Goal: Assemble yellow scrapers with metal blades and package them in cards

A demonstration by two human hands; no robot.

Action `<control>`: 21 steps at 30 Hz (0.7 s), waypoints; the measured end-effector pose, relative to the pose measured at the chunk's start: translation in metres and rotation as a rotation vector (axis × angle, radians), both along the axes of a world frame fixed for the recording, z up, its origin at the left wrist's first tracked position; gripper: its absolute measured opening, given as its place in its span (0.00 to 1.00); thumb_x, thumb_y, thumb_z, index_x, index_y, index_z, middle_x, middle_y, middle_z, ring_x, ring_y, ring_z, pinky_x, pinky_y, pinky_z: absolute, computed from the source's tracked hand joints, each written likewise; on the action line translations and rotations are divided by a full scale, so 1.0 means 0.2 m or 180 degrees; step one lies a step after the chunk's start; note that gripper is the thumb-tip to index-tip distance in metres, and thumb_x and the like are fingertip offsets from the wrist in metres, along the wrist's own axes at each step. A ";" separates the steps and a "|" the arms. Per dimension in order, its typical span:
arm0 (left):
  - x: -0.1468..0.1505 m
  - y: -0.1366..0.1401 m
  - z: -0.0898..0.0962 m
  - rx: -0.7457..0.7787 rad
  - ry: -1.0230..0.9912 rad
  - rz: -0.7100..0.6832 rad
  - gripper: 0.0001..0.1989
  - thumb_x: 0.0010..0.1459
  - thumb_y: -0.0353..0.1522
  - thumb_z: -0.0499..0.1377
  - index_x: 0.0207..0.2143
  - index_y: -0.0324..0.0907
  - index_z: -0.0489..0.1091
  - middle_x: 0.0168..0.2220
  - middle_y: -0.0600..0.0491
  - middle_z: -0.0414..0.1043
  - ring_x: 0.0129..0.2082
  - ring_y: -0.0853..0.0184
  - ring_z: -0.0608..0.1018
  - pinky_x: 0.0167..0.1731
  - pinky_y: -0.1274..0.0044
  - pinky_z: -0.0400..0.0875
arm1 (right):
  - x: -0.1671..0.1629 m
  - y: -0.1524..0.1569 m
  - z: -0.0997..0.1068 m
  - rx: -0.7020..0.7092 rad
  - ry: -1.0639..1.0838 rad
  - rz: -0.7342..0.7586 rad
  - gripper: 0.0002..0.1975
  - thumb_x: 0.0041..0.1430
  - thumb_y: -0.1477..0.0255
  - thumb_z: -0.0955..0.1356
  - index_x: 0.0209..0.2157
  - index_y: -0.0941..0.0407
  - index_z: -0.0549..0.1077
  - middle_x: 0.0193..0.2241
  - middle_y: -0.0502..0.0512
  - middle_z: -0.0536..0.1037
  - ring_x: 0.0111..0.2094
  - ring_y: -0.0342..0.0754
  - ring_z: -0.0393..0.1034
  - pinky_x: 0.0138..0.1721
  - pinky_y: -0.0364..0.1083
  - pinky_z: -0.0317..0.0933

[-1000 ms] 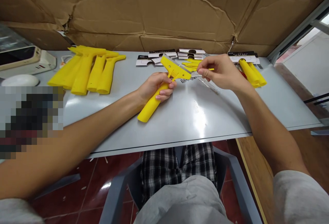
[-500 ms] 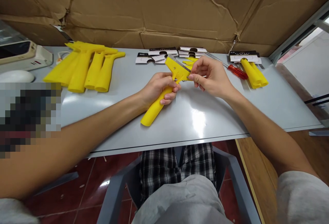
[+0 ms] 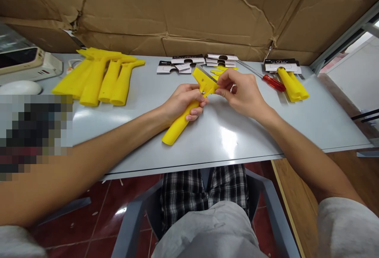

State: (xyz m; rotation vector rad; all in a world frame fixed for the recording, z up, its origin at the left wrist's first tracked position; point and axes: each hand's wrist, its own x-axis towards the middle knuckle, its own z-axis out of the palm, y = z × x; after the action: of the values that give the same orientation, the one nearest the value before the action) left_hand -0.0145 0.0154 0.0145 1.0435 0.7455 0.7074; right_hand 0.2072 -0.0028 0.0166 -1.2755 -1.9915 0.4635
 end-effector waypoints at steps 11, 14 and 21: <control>0.00 0.00 -0.01 -0.0070 -0.0030 -0.0021 0.14 0.43 0.26 0.66 0.33 0.43 0.66 0.25 0.55 0.72 0.13 0.76 0.65 0.07 0.84 0.56 | 0.00 0.01 -0.03 0.0036 -0.0005 -0.0106 0.14 0.69 0.57 0.75 0.45 0.52 0.77 0.39 0.56 0.81 0.42 0.51 0.75 0.42 0.49 0.70; -0.01 0.02 -0.01 -0.0256 -0.0197 -0.0023 0.15 0.43 0.26 0.65 0.34 0.43 0.66 0.24 0.56 0.71 0.12 0.77 0.63 0.07 0.85 0.56 | 0.02 0.03 0.00 0.0079 0.0043 -0.0177 0.21 0.68 0.49 0.75 0.45 0.52 0.77 0.39 0.56 0.81 0.43 0.52 0.76 0.41 0.49 0.71; -0.04 0.08 -0.01 -0.0949 -0.0483 -0.0179 0.16 0.46 0.26 0.62 0.36 0.47 0.60 0.19 0.61 0.65 0.08 0.77 0.57 0.05 0.86 0.49 | 0.46 0.23 0.09 0.0470 -0.0564 -0.1459 0.16 0.73 0.58 0.74 0.43 0.58 0.78 0.38 0.65 0.81 0.43 0.50 0.74 0.49 0.50 0.66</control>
State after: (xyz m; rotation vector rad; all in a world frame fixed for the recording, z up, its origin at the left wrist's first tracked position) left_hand -0.0234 0.0315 0.0133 0.7283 0.6641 0.5984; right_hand 0.2988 0.0431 0.0351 -1.6603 -1.7543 -0.0181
